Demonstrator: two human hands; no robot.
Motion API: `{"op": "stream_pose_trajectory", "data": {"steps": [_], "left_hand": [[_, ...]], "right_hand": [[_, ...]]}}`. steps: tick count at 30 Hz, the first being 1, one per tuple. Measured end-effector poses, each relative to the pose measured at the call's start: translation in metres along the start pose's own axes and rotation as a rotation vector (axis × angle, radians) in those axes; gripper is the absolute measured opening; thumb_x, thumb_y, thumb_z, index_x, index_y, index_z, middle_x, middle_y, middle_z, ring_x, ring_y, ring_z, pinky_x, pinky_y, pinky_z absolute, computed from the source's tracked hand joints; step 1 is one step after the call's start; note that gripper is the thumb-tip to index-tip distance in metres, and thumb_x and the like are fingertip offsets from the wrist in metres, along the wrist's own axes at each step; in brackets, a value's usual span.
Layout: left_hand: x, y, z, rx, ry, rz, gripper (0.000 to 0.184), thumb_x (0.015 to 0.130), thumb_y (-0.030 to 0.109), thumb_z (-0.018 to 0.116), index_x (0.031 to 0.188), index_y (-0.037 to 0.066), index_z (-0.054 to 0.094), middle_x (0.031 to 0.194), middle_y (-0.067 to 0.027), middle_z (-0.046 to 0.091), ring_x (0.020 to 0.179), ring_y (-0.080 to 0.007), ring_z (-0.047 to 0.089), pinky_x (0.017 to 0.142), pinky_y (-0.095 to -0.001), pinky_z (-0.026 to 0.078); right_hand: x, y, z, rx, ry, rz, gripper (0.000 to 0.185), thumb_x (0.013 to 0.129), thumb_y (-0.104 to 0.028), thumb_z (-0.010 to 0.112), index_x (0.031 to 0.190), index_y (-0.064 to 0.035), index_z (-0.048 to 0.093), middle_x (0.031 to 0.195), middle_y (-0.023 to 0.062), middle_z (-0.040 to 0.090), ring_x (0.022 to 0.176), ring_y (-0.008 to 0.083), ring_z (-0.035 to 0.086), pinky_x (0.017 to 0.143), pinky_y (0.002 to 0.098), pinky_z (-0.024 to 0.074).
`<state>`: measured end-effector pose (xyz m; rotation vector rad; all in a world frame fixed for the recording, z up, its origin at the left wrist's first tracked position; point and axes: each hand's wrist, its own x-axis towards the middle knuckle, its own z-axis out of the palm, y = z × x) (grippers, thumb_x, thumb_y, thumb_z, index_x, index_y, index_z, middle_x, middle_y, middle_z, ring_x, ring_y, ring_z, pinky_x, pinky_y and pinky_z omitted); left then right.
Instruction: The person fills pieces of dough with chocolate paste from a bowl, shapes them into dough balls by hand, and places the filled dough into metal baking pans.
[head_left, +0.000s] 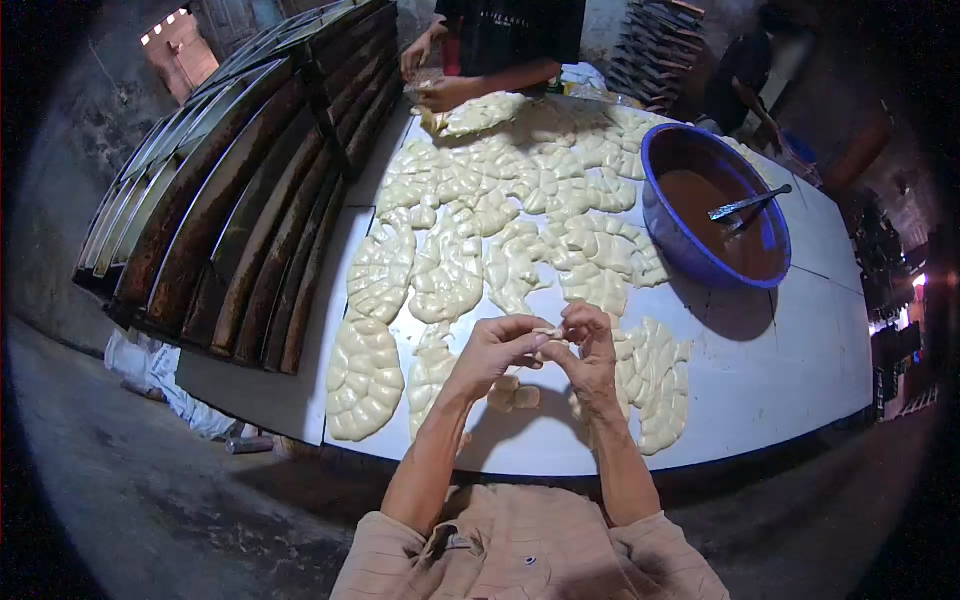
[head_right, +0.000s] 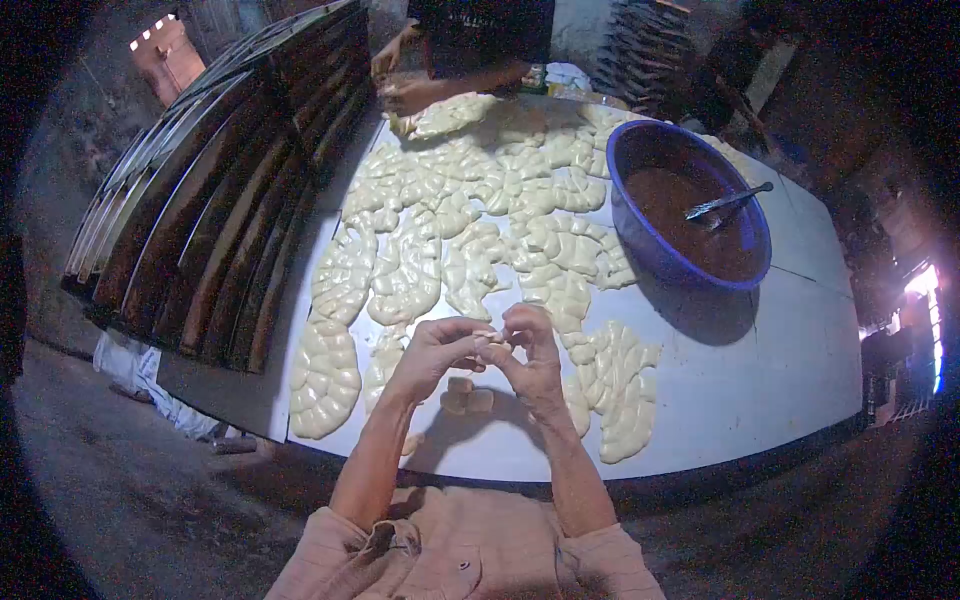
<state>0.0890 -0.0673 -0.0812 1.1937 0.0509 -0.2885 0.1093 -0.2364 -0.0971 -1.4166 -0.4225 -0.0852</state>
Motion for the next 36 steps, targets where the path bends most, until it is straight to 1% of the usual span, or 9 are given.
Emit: {"op": "stream_pose_trajectory", "data": {"steps": [6,9,10,13,16,19,24,30,36], "left_hand": [[-0.009,-0.025,0.001,-0.044,-0.053,-0.008,0.032,0.096,0.023,0.064,0.118,0.000,0.065,0.106,-0.0077,0.069,0.091,-0.0141,0.067,0.076,-0.0282,0.057],[-0.014,-0.029,0.011,0.053,0.066,-0.042,0.034,0.097,0.028,0.063,0.114,-0.002,0.067,0.099,-0.0055,0.069,0.082,-0.0115,0.066,0.070,-0.0262,0.055],[-0.012,-0.032,0.010,0.075,0.113,-0.051,0.034,0.097,0.028,0.063,0.112,-0.002,0.068,0.097,-0.0054,0.069,0.080,-0.0111,0.065,0.069,-0.0259,0.054],[-0.012,-0.032,0.006,0.105,0.172,-0.074,0.034,0.098,0.029,0.062,0.109,-0.002,0.070,0.092,-0.0052,0.070,0.078,-0.0100,0.065,0.067,-0.0246,0.054],[-0.019,-0.027,0.003,0.103,0.132,-0.132,0.040,0.100,0.032,0.056,0.120,-0.001,0.065,0.095,-0.0077,0.071,0.078,-0.0103,0.066,0.070,-0.0247,0.053],[-0.033,-0.015,0.001,0.599,0.282,-0.084,0.043,0.101,0.035,0.053,0.131,0.004,0.059,0.097,-0.0108,0.073,0.078,-0.0177,0.069,0.074,-0.0276,0.053],[-0.054,-0.017,-0.038,1.225,-0.159,0.031,0.084,0.071,0.022,0.080,0.145,0.014,0.042,0.133,-0.0143,0.051,0.111,-0.0313,0.061,0.089,-0.0391,0.052],[-0.040,-0.046,-0.039,1.307,-0.185,0.109,0.060,0.076,0.016,0.077,0.130,0.010,0.053,0.125,-0.0134,0.056,0.102,-0.0354,0.063,0.086,-0.0420,0.052],[-0.050,-0.037,-0.017,1.263,-0.042,0.010,0.043,0.077,0.023,0.076,0.113,0.007,0.060,0.105,-0.0142,0.062,0.095,-0.0349,0.064,0.081,-0.0435,0.052]], "right_hand": [[-0.009,0.010,0.002,-0.441,0.160,-0.116,0.018,0.087,-0.011,0.075,0.079,-0.0022,0.062,0.070,0.0024,0.057,0.063,0.0088,0.052,0.058,0.0253,0.0425],[-0.010,0.008,0.003,-0.558,0.124,-0.034,0.019,0.088,-0.013,0.074,0.079,0.0003,0.064,0.071,0.0044,0.061,0.063,0.0092,0.053,0.055,0.0260,0.0422],[-0.008,-0.002,0.004,-0.602,0.076,-0.037,0.024,0.089,-0.024,0.072,0.084,-0.0011,0.067,0.074,0.0118,0.062,0.060,0.0216,0.059,0.055,0.0337,0.0457],[-0.016,-0.027,0.007,-0.441,0.063,0.130,0.026,0.091,-0.023,0.068,0.105,-0.0006,0.069,0.098,0.0146,0.068,0.080,0.0252,0.066,0.069,0.0336,0.0534],[-0.026,-0.023,-0.011,-0.673,-0.277,-0.244,0.027,0.091,-0.017,0.067,0.110,0.0024,0.067,0.109,0.0156,0.066,0.087,0.0243,0.067,0.078,0.0326,0.0546],[-0.035,-0.023,-0.014,-0.450,-0.168,0.232,0.024,0.090,-0.010,0.066,0.110,0.0042,0.066,0.108,0.0160,0.067,0.089,0.0218,0.066,0.081,0.0329,0.0538],[-0.048,0.013,-0.018,-0.498,-0.368,0.363,0.026,0.093,-0.014,0.059,0.112,0.0035,0.064,0.106,0.0183,0.067,0.092,0.0298,0.066,0.083,0.0367,0.0515],[-0.048,-0.012,-0.004,-0.654,-0.482,0.129,0.034,0.085,-0.013,0.068,0.116,-0.0008,0.060,0.103,0.0176,0.062,0.094,0.0341,0.063,0.084,0.0389,0.0506],[-0.042,-0.013,-0.008,-0.498,-0.567,0.380,0.040,0.081,-0.011,0.069,0.119,-0.0020,0.058,0.110,0.0156,0.059,0.096,0.0326,0.062,0.083,0.0384,0.0506]]}}
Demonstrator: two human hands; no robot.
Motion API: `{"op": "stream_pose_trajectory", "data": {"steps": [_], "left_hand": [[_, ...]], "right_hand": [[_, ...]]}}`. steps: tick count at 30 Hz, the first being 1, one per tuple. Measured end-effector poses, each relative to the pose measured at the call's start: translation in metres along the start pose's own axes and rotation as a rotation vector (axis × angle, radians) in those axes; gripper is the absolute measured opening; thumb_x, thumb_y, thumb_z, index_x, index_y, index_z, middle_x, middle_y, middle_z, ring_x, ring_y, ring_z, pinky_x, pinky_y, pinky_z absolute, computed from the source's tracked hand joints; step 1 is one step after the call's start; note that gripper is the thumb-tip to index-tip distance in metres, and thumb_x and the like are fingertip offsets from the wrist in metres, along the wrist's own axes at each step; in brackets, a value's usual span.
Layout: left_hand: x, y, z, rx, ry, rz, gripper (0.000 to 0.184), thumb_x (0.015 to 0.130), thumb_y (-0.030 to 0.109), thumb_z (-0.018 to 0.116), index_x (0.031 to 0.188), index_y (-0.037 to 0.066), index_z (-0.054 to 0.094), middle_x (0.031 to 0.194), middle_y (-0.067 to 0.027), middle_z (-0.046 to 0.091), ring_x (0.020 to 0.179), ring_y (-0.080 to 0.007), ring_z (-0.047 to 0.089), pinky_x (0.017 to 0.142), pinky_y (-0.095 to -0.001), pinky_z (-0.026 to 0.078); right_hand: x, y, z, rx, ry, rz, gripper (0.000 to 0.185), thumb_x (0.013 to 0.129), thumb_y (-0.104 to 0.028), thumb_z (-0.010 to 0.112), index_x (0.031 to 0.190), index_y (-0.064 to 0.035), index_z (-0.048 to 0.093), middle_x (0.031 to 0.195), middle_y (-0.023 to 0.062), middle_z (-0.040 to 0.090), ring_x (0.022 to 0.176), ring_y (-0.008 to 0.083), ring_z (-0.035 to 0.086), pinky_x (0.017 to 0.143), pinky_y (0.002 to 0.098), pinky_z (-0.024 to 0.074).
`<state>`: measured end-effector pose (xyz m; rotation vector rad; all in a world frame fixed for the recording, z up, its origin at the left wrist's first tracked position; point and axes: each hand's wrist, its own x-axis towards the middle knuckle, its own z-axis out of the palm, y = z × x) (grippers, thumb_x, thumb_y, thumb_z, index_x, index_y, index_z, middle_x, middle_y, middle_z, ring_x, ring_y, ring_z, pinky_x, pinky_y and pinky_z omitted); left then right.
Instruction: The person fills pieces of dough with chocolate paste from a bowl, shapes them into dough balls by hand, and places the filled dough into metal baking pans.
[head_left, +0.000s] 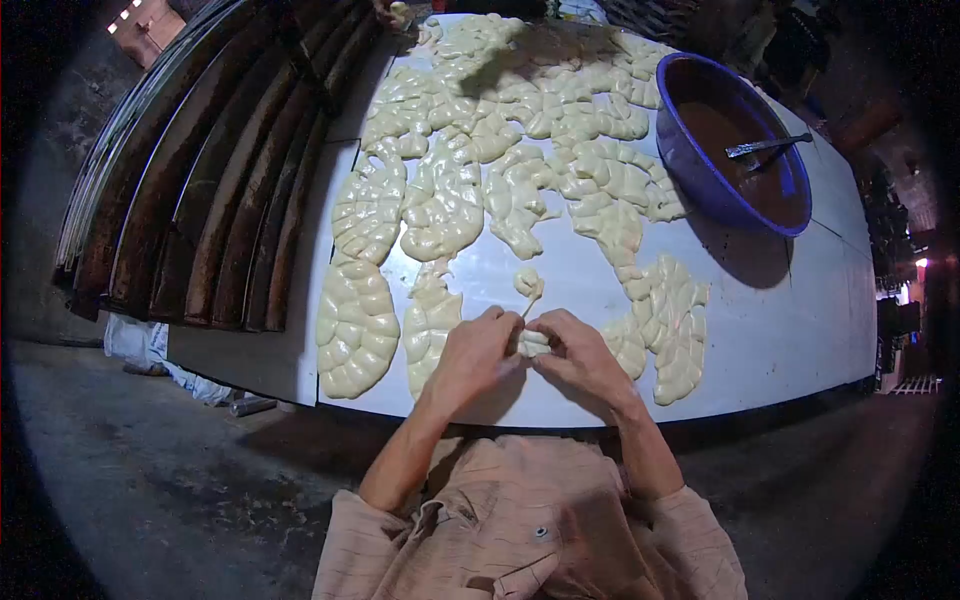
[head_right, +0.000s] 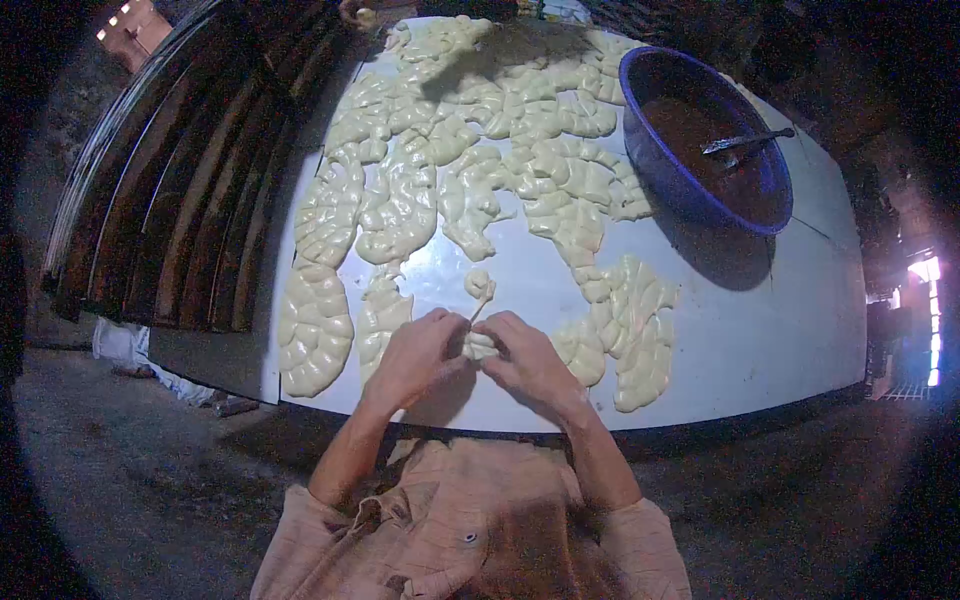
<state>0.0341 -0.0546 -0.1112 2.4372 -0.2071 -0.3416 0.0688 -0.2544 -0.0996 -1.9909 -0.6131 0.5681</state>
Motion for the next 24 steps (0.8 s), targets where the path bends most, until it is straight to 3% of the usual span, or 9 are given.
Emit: {"op": "stream_pose_trajectory", "data": {"steps": [5,6,10,14,17,18,19,22,24], "left_hand": [[-0.016,0.002,0.019,-0.049,0.100,-0.093,0.060,0.077,0.029,0.078,0.128,0.010,0.052,0.107,-0.0156,0.059,0.097,-0.0379,0.062,0.082,-0.0459,0.051],[-0.018,-0.004,0.018,-0.087,0.069,-0.071,0.079,0.075,0.030,0.081,0.142,0.012,0.042,0.116,-0.0173,0.058,0.103,-0.0386,0.061,0.085,-0.0445,0.051],[-0.032,-0.012,0.001,-0.343,0.038,-0.018,0.099,0.073,0.029,0.083,0.153,0.013,0.027,0.130,-0.0206,0.055,0.109,-0.0365,0.060,0.088,-0.0410,0.050],[-0.038,-0.005,-0.016,-0.233,0.087,-0.057,0.081,0.075,0.026,0.078,0.145,0.006,0.040,0.117,-0.0175,0.061,0.090,-0.0332,0.065,0.080,-0.0411,0.052],[-0.035,-0.007,-0.019,-0.186,0.206,-0.156,0.066,0.080,0.028,0.075,0.137,0.006,0.050,0.112,-0.0150,0.065,0.084,-0.0295,0.067,0.076,-0.0395,0.052],[-0.034,-0.008,-0.022,-0.205,0.259,-0.181,0.060,0.082,0.029,0.074,0.134,0.007,0.054,0.109,-0.0140,0.066,0.080,-0.0273,0.067,0.074,-0.0384,0.053],[-0.034,-0.010,-0.024,-0.225,0.313,-0.210,0.054,0.084,0.030,0.073,0.131,0.008,0.058,0.107,-0.0129,0.068,0.075,-0.0251,0.068,0.071,-0.0373,0.053],[-0.036,-0.019,-0.031,-0.231,0.390,-0.271,0.050,0.084,0.030,0.074,0.127,0.007,0.061,0.104,-0.0123,0.069,0.071,-0.0235,0.068,0.071,-0.0350,0.054],[-0.038,-0.028,-0.033,-0.247,0.415,-0.296,0.049,0.084,0.030,0.075,0.125,0.007,0.063,0.104,-0.0125,0.069,0.071,-0.0227,0.068,0.070,-0.0346,0.054]], "right_hand": [[-0.003,0.003,-0.004,-0.148,-0.054,-0.048,0.042,0.086,-0.024,0.069,0.121,-0.0047,0.061,0.117,0.0157,0.059,0.102,0.0333,0.063,0.086,0.0394,0.0515],[0.000,0.008,-0.005,-0.187,-0.003,-0.041,0.042,0.086,-0.025,0.069,0.122,-0.0053,0.060,0.118,0.0155,0.059,0.101,0.0336,0.063,0.086,0.0399,0.0515],[0.025,0.001,-0.009,-0.339,0.228,-0.031,0.036,0.089,-0.025,0.065,0.120,-0.0071,0.063,0.121,0.0143,0.059,0.098,0.0344,0.065,0.084,0.0409,0.0519],[0.071,0.031,-0.009,-0.530,0.129,-0.349,0.029,0.088,-0.020,0.064,0.114,-0.0058,0.066,0.111,0.0133,0.065,0.093,0.0362,0.065,0.081,0.0406,0.0518],[0.078,0.030,-0.007,-0.244,0.207,-0.147,0.025,0.085,-0.013,0.064,0.108,-0.0042,0.068,0.095,0.0135,0.068,0.081,0.0303,0.066,0.074,0.0383,0.0520],[0.080,0.033,-0.002,0.048,0.292,0.061,0.019,0.085,-0.010,0.062,0.099,-0.0009,0.070,0.081,0.0101,0.067,0.069,0.0193,0.064,0.066,0.0330,0.0509],[0.082,0.038,-0.001,0.489,0.302,0.171,0.021,0.086,-0.011,0.063,0.102,0.0018,0.068,0.081,0.0045,0.066,0.066,0.0107,0.060,0.060,0.0271,0.0490],[0.073,0.028,-0.017,0.656,0.455,0.230,0.027,0.087,-0.011,0.065,0.110,0.0011,0.064,0.087,0.0033,0.065,0.070,0.0088,0.059,0.061,0.0243,0.0483],[0.064,0.010,-0.035,0.821,0.553,0.052,0.025,0.089,-0.015,0.062,0.109,-0.0004,0.064,0.095,0.0053,0.065,0.079,0.0109,0.061,0.061,0.0269,0.0475]]}}
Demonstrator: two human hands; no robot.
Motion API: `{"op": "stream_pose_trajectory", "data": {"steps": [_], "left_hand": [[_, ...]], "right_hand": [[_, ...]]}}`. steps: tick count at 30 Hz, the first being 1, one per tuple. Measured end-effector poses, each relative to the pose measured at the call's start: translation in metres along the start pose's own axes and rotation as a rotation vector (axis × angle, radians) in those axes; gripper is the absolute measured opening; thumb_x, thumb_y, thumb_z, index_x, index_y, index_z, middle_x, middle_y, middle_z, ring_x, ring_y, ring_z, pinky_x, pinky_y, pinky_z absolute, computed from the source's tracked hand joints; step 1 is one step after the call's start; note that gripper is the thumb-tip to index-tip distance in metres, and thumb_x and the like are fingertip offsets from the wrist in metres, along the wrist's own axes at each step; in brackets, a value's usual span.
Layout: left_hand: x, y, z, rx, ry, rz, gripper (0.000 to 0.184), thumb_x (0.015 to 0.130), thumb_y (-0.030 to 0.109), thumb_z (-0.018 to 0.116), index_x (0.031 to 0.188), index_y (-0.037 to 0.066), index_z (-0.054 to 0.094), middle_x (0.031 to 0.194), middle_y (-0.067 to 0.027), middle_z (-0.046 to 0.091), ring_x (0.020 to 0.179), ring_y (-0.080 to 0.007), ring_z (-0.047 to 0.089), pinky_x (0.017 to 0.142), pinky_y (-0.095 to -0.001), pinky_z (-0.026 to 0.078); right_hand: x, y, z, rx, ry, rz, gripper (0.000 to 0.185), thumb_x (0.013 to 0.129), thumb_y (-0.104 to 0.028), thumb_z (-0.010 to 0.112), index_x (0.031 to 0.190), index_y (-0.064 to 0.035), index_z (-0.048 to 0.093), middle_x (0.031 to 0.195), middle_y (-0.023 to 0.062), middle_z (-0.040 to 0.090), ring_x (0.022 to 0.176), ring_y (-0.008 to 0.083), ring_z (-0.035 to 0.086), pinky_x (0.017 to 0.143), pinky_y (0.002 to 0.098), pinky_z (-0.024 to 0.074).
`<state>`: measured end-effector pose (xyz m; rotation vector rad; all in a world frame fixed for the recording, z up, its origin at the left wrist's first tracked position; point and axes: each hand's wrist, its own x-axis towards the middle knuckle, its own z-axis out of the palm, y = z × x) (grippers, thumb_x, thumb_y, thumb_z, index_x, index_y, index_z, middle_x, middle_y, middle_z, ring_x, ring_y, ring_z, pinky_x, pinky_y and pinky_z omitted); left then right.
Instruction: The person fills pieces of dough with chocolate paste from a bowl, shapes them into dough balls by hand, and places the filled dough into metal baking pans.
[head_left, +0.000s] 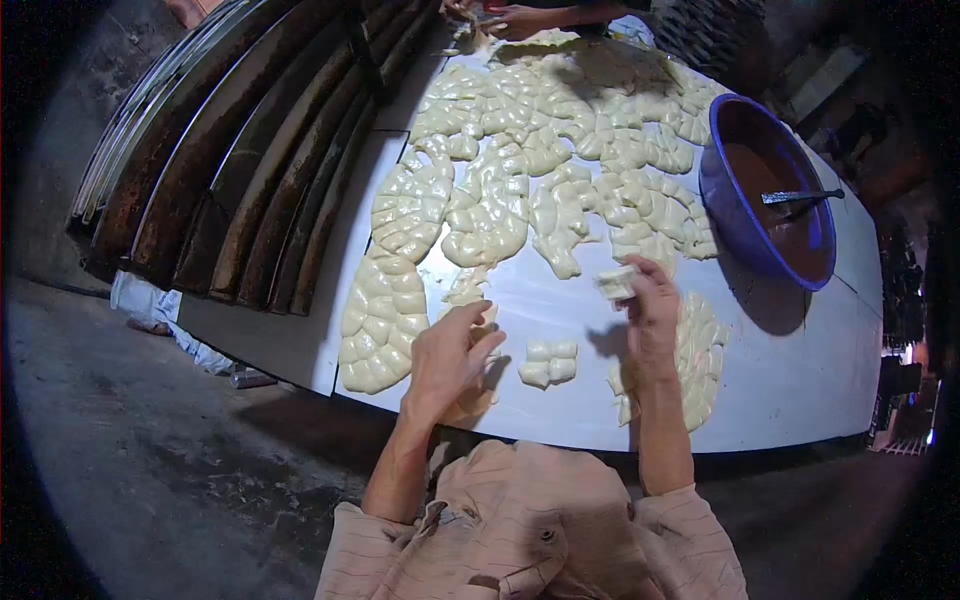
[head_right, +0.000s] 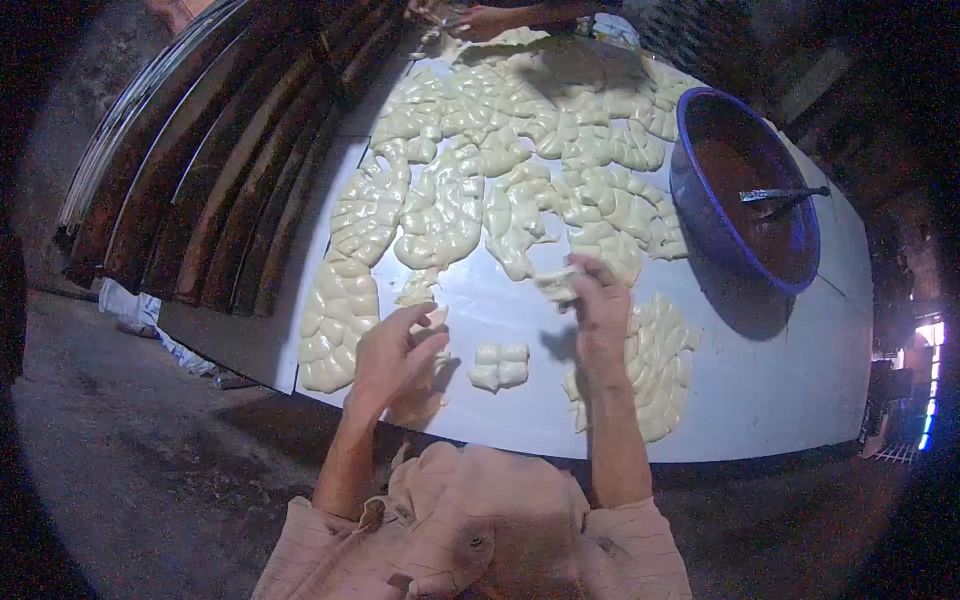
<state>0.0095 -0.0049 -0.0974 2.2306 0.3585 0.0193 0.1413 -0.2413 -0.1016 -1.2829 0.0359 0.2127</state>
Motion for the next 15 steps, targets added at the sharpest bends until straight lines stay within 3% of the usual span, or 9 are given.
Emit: {"op": "stream_pose_trajectory", "data": {"steps": [4,6,7,8,9,11,13,15], "left_hand": [[0.009,-0.006,-0.003,-0.183,-0.035,-0.090,0.051,0.081,0.029,0.079,0.123,0.004,0.064,0.101,-0.0104,0.068,0.073,-0.0163,0.065,0.067,-0.0305,0.054],[0.011,0.003,-0.006,-0.446,-0.070,-0.109,0.055,0.078,0.027,0.082,0.123,0.003,0.064,0.100,-0.0092,0.068,0.073,-0.0132,0.061,0.066,-0.0275,0.052],[0.013,0.006,-0.006,-0.424,-0.082,-0.074,0.055,0.078,0.028,0.082,0.123,0.003,0.064,0.100,-0.0089,0.068,0.073,-0.0135,0.061,0.066,-0.0275,0.052],[0.013,0.010,-0.006,-0.352,-0.059,-0.040,0.053,0.079,0.028,0.081,0.122,0.003,0.065,0.101,-0.0095,0.068,0.073,-0.0151,0.063,0.066,-0.0288,0.053],[0.014,0.012,-0.007,-0.278,-0.036,-0.007,0.051,0.080,0.028,0.080,0.121,0.003,0.065,0.102,-0.0102,0.069,0.072,-0.0167,0.065,0.066,-0.0301,0.053],[0.015,0.006,-0.009,-0.079,0.081,-0.030,0.040,0.085,0.027,0.074,0.117,0.004,0.066,0.106,-0.0117,0.068,0.077,-0.0233,0.070,0.072,-0.0355,0.054],[0.023,-0.017,-0.007,0.022,0.239,-0.052,0.034,0.087,0.025,0.070,0.114,0.005,0.066,0.107,-0.0138,0.068,0.087,-0.0318,0.068,0.075,-0.0407,0.053],[0.031,-0.029,-0.007,0.042,0.306,-0.082,0.034,0.087,0.026,0.069,0.113,0.005,0.066,0.106,-0.0139,0.067,0.089,-0.0328,0.067,0.077,-0.0423,0.052]], "right_hand": [[-0.017,-0.059,0.014,0.396,-0.207,-0.025,0.027,0.091,-0.016,0.057,0.113,-0.0015,0.062,0.100,0.0063,0.065,0.078,0.0137,0.061,0.061,0.0284,0.0465],[-0.014,-0.041,0.020,0.312,-0.292,0.023,0.030,0.083,-0.012,0.068,0.110,-0.0065,0.059,0.100,0.0035,0.059,0.080,0.0123,0.058,0.063,0.0279,0.0463],[-0.014,-0.027,0.024,0.192,-0.352,0.000,0.033,0.080,-0.011,0.073,0.109,-0.0081,0.059,0.100,0.0020,0.057,0.081,0.0115,0.057,0.064,0.0275,0.0461],[-0.025,-0.026,0.042,0.021,-0.247,0.064,0.037,0.075,-0.008,0.078,0.106,-0.0095,0.059,0.100,-0.0005,0.055,0.081,0.0096,0.055,0.065,0.0243,0.0450],[-0.029,-0.020,0.055,-0.185,-0.200,0.069,0.031,0.078,-0.010,0.075,0.105,-0.0083,0.059,0.093,-0.0020,0.054,0.074,0.0082,0.053,0.063,0.0235,0.0437],[-0.028,-0.003,0.059,-0.199,-0.198,0.299,0.024,0.084,-0.018,0.070,0.104,-0.0073,0.060,0.085,-0.0019,0.053,0.067,0.0077,0.050,0.059,0.0235,0.0415],[-0.024,0.009,0.066,-0.099,-0.160,0.356,0.023,0.088,-0.023,0.066,0.103,-0.0069,0.061,0.081,-0.0020,0.051,0.066,0.0072,0.048,0.057,0.0235,0.0397],[-0.020,0.021,0.068,-0.069,-0.174,0.408,0.023,0.091,-0.027,0.063,0.103,-0.0069,0.061,0.078,-0.0023,0.050,0.064,0.0065,0.047,0.056,0.0229,0.0395]]}}
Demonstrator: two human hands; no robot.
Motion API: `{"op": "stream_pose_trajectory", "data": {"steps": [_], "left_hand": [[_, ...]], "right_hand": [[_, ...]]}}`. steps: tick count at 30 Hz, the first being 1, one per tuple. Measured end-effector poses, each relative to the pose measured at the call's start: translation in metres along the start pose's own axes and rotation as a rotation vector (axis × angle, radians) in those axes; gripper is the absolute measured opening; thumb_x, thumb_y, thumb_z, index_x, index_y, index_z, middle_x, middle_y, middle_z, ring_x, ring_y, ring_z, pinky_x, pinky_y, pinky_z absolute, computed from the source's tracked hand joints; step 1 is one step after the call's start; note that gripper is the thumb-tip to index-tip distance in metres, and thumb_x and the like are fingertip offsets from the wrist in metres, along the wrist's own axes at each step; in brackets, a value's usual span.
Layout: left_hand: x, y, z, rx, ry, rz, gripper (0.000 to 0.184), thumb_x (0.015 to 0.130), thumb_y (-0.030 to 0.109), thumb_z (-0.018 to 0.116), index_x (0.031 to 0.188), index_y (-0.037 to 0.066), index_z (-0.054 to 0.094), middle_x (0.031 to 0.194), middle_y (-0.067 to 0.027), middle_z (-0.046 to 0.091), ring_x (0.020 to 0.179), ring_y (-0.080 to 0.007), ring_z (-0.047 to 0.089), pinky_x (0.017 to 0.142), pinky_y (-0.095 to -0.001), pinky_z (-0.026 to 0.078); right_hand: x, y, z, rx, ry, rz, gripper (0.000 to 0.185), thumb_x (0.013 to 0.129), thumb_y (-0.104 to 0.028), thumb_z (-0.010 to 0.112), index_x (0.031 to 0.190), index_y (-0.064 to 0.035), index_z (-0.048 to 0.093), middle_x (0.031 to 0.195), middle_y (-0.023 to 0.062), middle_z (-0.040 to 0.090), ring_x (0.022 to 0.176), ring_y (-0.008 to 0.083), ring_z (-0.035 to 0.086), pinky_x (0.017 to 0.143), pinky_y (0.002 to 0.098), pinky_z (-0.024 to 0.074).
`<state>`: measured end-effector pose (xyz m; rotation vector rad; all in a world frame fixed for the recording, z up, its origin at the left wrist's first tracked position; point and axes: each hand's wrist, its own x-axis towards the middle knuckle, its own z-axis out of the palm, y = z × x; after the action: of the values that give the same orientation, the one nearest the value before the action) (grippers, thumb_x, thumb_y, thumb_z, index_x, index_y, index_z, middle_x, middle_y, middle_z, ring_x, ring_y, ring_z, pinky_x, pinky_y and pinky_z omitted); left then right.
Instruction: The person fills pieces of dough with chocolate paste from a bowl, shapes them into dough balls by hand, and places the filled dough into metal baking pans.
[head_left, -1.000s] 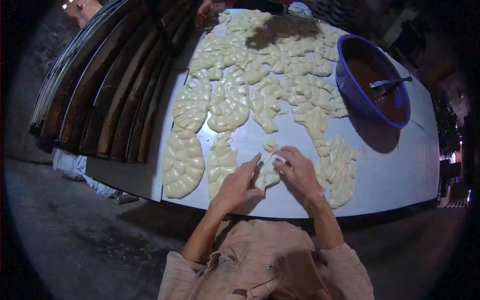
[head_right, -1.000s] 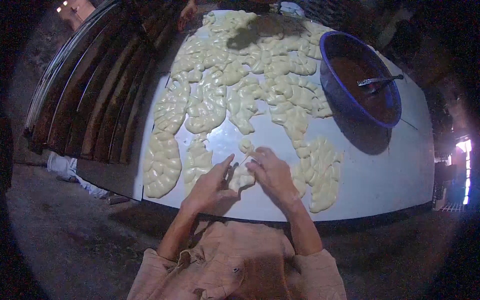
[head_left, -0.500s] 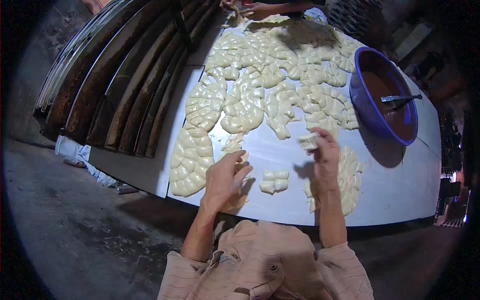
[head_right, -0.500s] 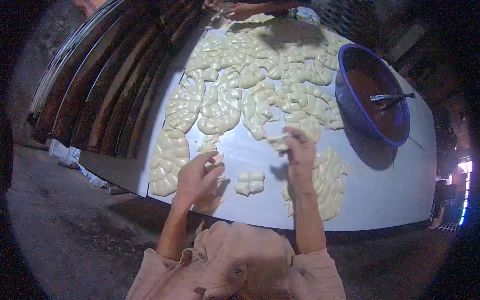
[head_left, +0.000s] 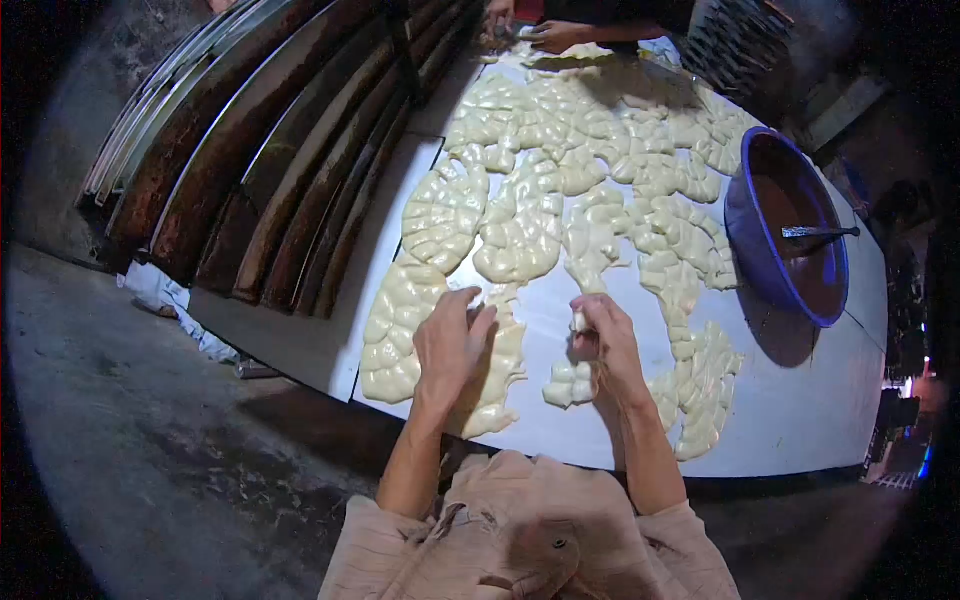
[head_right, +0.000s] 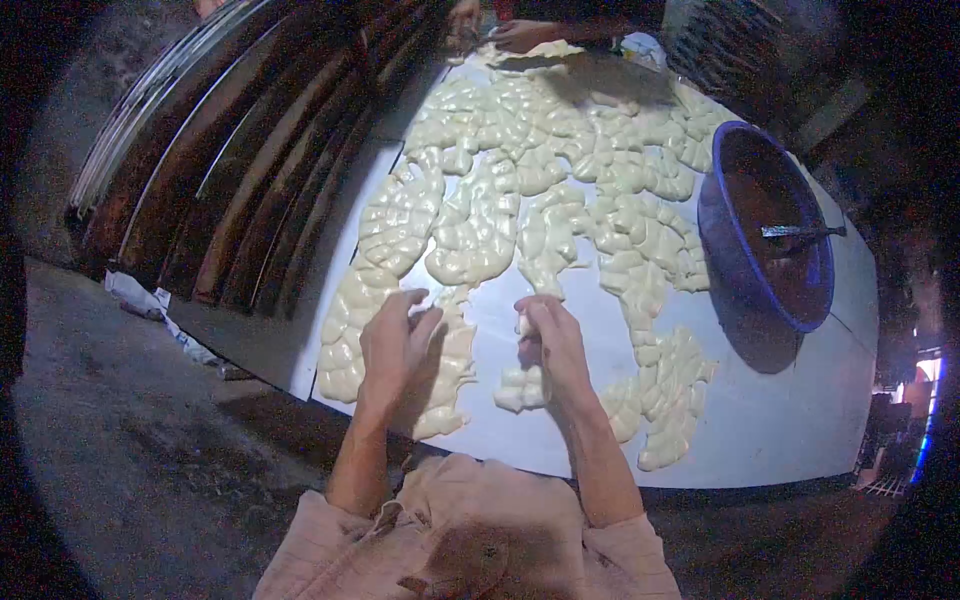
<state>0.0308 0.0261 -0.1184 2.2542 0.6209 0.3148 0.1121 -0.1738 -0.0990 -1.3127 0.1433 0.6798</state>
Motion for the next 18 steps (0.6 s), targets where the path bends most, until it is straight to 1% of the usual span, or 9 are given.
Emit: {"op": "stream_pose_trajectory", "data": {"steps": [2,3,6,7,10,12,15,16,18], "left_hand": [[0.005,-0.003,0.002,0.064,0.003,0.045,0.035,0.087,0.028,0.069,0.112,0.005,0.065,0.104,-0.0141,0.067,0.090,-0.0342,0.066,0.079,-0.0434,0.051],[0.011,-0.010,0.008,0.056,-0.005,0.080,0.032,0.087,0.026,0.068,0.111,0.005,0.065,0.104,-0.0141,0.066,0.091,-0.0348,0.065,0.079,-0.0436,0.051],[0.011,-0.010,0.010,0.032,-0.030,0.108,0.029,0.087,0.025,0.068,0.109,0.006,0.065,0.103,-0.0136,0.066,0.090,-0.0352,0.065,0.079,-0.0437,0.051],[0.010,-0.008,0.007,0.033,-0.057,0.104,0.032,0.087,0.025,0.066,0.113,0.006,0.067,0.107,-0.0123,0.067,0.090,-0.0278,0.068,0.078,-0.0380,0.052],[0.005,-0.007,0.002,0.026,-0.089,0.224,0.032,0.087,0.023,0.065,0.113,0.005,0.066,0.114,-0.0126,0.065,0.099,-0.0285,0.065,0.083,-0.0377,0.052],[0.000,-0.008,0.001,0.072,-0.173,0.352,0.039,0.083,0.024,0.067,0.118,0.007,0.065,0.130,-0.0164,0.055,0.122,-0.0350,0.051,0.096,-0.0439,0.045],[-0.004,-0.011,0.006,0.195,-0.286,0.521,0.052,0.077,0.026,0.072,0.125,0.009,0.061,0.143,-0.0190,0.044,0.135,-0.0414,0.035,0.103,-0.0539,0.037],[-0.008,-0.009,0.008,0.180,-0.297,0.504,0.045,0.078,0.024,0.071,0.119,0.007,0.064,0.140,-0.0181,0.047,0.136,-0.0403,0.036,0.104,-0.0538,0.035],[-0.010,-0.012,0.015,0.127,-0.270,0.503,0.034,0.079,0.019,0.070,0.111,0.007,0.068,0.136,-0.0146,0.052,0.135,-0.0364,0.037,0.104,-0.0478,0.035]], "right_hand": [[0.013,0.000,-0.001,-0.044,-0.061,0.036,0.022,0.095,-0.028,0.061,0.103,-0.0074,0.062,0.075,-0.0030,0.050,0.062,0.0054,0.048,0.055,0.0216,0.0408],[0.011,-0.004,0.015,-0.209,0.020,0.033,0.027,0.093,-0.029,0.061,0.106,-0.0061,0.061,0.081,0.0006,0.051,0.067,0.0110,0.048,0.058,0.0279,0.0427],[0.034,0.024,0.006,-0.954,-0.143,-0.517,0.031,0.089,-0.026,0.065,0.108,-0.0017,0.059,0.092,0.0123,0.058,0.087,0.0309,0.060,0.078,0.0416,0.0497],[0.034,0.026,0.009,-1.063,-0.176,-0.575,0.030,0.088,-0.024,0.065,0.108,-0.0023,0.060,0.094,0.0137,0.058,0.090,0.0323,0.060,0.080,0.0424,0.0496],[0.038,0.038,0.019,-1.255,-0.287,-0.690,0.026,0.088,-0.020,0.063,0.108,-0.0042,0.061,0.102,0.0157,0.058,0.100,0.0344,0.057,0.083,0.0453,0.0487],[0.039,0.042,0.022,-1.315,-0.299,-0.718,0.024,0.087,-0.017,0.062,0.107,-0.0032,0.061,0.101,0.0167,0.059,0.095,0.0343,0.060,0.080,0.0449,0.0504],[0.028,0.021,0.022,-0.934,-0.256,-0.254,0.023,0.086,-0.012,0.058,0.106,-0.0013,0.060,0.096,0.0142,0.060,0.087,0.0275,0.064,0.072,0.0402,0.0535],[0.027,0.030,0.019,-0.497,-0.158,-0.147,0.018,0.085,-0.014,0.057,0.100,-0.0026,0.060,0.073,0.0029,0.057,0.062,0.0114,0.052,0.056,0.0310,0.0474],[0.018,0.015,0.020,-0.040,-0.157,0.047,0.021,0.086,-0.014,0.057,0.105,-0.0039,0.059,0.078,-0.0011,0.058,0.066,0.0092,0.054,0.056,0.0260,0.0465]]}}
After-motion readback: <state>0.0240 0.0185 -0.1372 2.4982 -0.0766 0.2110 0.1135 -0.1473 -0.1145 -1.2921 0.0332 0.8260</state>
